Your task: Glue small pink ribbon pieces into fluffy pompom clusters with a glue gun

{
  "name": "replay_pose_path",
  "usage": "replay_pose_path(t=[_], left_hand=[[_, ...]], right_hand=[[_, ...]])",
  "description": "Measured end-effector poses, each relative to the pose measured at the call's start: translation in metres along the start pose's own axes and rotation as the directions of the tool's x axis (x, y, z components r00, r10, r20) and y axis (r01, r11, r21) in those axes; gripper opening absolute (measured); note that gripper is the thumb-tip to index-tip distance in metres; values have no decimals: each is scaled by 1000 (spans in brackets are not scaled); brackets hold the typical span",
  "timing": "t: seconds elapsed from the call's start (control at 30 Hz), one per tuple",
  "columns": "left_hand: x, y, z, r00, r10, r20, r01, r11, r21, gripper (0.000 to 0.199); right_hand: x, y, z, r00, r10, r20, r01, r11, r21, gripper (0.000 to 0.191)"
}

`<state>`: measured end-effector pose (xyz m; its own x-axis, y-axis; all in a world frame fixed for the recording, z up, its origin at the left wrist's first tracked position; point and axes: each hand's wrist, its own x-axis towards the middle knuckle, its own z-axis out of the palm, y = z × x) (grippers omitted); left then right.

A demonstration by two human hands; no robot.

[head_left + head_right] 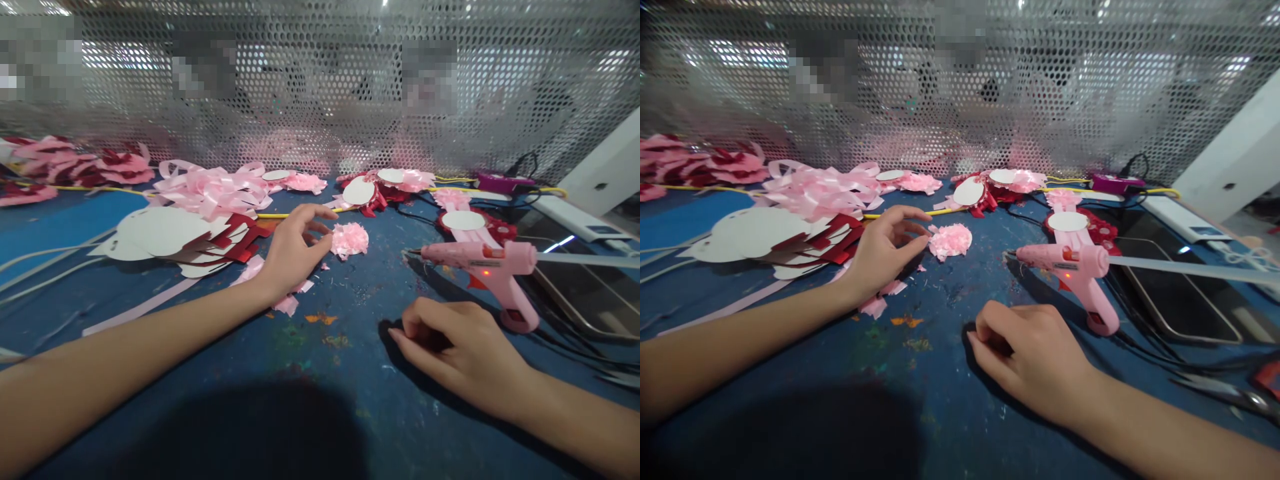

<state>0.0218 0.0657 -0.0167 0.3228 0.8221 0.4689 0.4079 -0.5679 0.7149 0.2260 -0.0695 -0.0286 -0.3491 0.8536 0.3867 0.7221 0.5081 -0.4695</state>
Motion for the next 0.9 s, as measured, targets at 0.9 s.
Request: replay_pose_path(t=[0.9], left_hand=[[-4, 0, -1, 887, 442, 134, -462, 862, 211, 24]], right_hand=[[23, -5, 8, 989, -105, 102, 141, 875, -464, 50]])
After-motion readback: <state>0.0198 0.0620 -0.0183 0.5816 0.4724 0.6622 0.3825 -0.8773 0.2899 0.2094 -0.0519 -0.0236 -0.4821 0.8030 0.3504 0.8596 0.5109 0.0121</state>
